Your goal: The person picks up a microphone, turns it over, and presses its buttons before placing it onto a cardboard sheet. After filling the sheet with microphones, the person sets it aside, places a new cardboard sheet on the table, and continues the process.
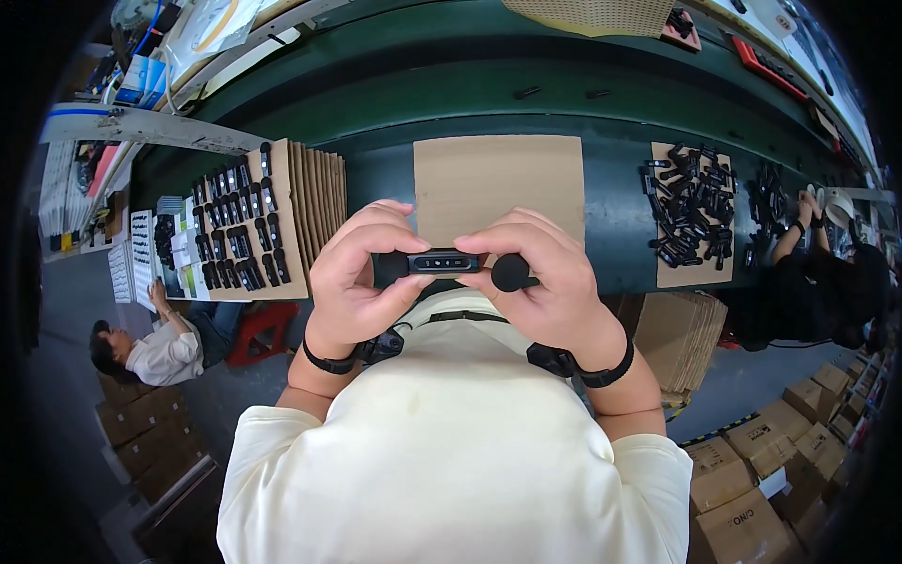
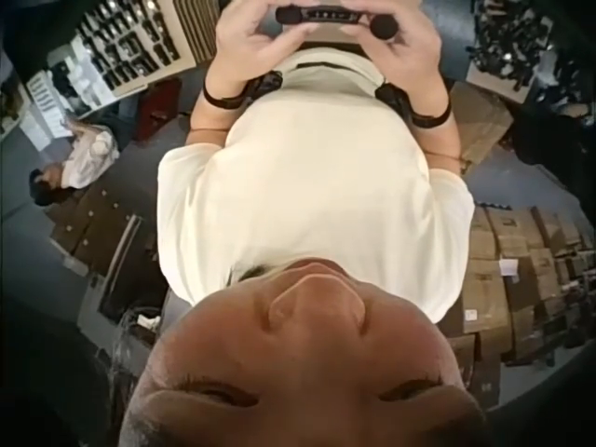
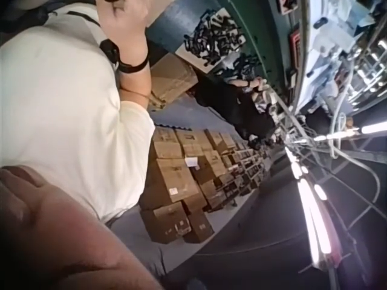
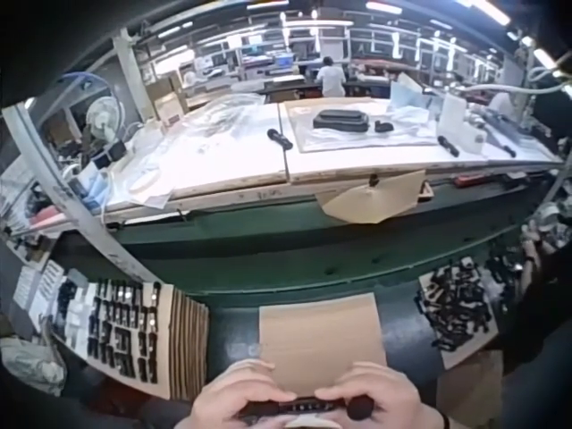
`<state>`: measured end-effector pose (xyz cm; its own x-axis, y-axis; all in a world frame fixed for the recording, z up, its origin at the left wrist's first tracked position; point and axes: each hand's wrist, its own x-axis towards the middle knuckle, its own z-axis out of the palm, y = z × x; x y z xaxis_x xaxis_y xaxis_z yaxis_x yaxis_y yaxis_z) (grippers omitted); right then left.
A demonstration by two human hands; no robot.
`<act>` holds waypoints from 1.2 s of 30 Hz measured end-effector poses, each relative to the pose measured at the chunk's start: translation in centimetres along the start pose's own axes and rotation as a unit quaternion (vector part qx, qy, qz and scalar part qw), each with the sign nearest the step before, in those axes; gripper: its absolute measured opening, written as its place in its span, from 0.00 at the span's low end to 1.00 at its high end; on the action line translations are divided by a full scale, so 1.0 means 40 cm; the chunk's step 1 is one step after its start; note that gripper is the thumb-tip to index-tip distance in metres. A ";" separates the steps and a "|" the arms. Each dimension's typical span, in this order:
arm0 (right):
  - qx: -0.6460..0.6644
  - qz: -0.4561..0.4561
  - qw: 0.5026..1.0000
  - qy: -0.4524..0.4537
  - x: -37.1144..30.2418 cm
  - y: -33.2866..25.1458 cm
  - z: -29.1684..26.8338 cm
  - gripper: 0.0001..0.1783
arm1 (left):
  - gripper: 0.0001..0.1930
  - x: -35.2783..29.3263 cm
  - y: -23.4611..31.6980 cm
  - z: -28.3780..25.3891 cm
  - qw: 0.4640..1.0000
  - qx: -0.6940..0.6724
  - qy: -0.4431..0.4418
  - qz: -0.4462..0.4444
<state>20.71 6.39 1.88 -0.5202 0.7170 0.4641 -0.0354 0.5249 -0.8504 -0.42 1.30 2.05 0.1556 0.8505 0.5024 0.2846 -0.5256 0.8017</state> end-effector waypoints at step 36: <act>-0.157 -0.127 0.979 -0.021 -0.001 0.063 -0.021 0.16 | 0.20 -0.010 -0.056 0.024 0.935 -0.268 0.024 -0.232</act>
<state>21.36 8.07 -0.07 -0.5635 0.5291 0.6345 0.0932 0.8038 -0.5875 -0.22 2.15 -0.26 0.0877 0.9941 0.0639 -0.2065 -0.0446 0.9774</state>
